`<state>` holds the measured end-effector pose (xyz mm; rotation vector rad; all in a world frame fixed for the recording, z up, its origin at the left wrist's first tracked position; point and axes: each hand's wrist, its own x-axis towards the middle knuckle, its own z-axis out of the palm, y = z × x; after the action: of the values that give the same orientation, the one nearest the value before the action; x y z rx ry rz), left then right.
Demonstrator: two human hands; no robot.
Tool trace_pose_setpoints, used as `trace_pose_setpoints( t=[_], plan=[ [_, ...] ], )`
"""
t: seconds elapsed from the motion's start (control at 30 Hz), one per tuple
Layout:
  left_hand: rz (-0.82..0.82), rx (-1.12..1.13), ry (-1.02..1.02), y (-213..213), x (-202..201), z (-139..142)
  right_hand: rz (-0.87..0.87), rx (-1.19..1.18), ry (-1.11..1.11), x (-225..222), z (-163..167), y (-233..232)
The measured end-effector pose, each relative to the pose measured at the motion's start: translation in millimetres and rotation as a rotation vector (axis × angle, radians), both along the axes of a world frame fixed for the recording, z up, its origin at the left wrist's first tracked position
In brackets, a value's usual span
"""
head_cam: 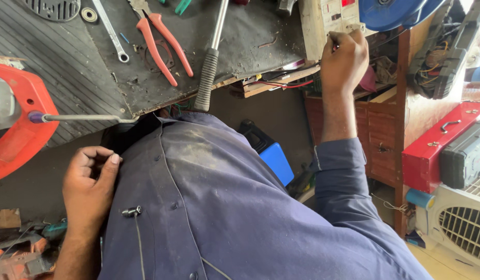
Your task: The person assembles a red handheld power tool by inserting screws into the fan housing and tightening them with a screwdriver. They repeatedly test the tool by pressing its trigger while holding it, then remove the housing to inspect the internal gear assembly.
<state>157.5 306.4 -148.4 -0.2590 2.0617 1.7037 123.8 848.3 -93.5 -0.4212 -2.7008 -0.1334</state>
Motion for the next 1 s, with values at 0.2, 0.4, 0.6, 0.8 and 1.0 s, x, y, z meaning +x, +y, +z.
trace_pose_setpoints(
  t=[0.2,0.4,0.6,0.8,1.0],
  plan=[
    [-0.032,0.003,0.045,1,0,-1,0.159,0.046,0.187,12,-6,-9],
    [-0.015,0.001,0.055,-4,3,-2,0.097,-0.279,0.712,31,9,-14],
    [-0.012,-0.023,0.021,2,0,-1,0.356,-0.312,0.751,42,14,-87],
    [-0.051,-0.279,0.305,-15,-1,10,1.127,-0.719,0.290,18,-2,-209],
    [0.138,-0.435,0.235,-57,0,16,1.301,-0.919,-0.132,-21,27,-320]
  ],
)
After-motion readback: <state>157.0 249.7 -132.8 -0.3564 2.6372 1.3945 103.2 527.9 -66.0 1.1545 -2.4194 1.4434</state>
